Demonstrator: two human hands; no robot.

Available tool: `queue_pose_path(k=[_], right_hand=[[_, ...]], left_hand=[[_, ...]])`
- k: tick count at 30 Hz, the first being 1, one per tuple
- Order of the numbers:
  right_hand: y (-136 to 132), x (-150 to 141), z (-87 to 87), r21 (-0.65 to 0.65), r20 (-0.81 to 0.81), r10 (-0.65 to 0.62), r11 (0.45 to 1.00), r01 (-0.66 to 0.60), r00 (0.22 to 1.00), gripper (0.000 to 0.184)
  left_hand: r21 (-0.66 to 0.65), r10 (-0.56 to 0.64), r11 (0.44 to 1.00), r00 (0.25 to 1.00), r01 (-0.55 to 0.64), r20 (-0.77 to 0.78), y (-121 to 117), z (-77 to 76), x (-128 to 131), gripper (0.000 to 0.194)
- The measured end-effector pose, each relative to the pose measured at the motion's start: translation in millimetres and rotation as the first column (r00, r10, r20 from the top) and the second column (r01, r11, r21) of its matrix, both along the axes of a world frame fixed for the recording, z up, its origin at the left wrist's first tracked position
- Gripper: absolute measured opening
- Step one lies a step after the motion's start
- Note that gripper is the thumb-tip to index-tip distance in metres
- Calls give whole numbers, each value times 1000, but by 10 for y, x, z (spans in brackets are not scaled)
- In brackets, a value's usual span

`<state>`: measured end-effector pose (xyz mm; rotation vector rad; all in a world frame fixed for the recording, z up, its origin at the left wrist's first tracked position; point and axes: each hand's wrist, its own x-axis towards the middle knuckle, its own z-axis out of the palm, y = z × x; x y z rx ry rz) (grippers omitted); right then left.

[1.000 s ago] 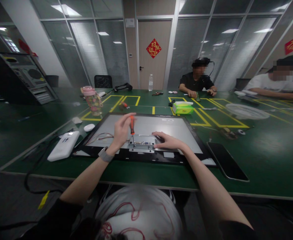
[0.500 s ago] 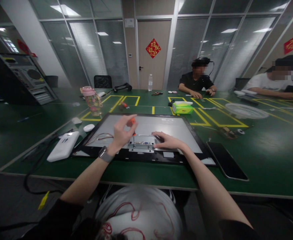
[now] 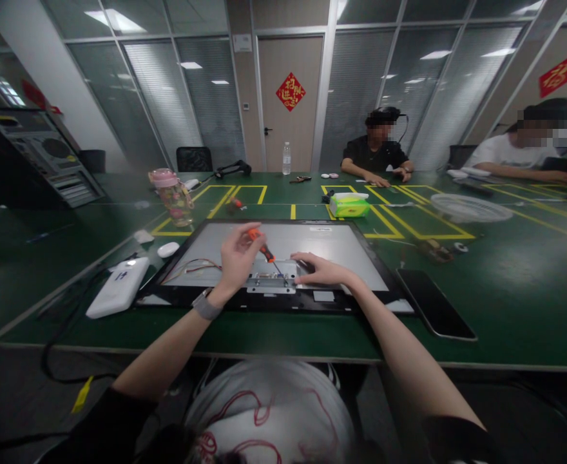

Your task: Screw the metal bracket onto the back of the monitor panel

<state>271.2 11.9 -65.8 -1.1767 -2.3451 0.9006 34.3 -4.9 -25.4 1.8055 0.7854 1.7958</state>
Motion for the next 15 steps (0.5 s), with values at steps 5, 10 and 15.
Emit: queue_pose_path(k=[5,10,15], right_hand=[[2,-1,-11,-1,2,-8,1000,8,1000,74],[0,2,-13,-2,-5,-6,1000,6,1000,72],[-11,-5,2,-5,6,-16,1000,16,1000,73]], left_hand=[[-35,-2,999,999,1,-43,-7,-27,22,28],[-28,13,1000,999,-14,-50,-8,-32,22,26],[-20,20,1000,997,-22,-71,-5,-52,29,27]])
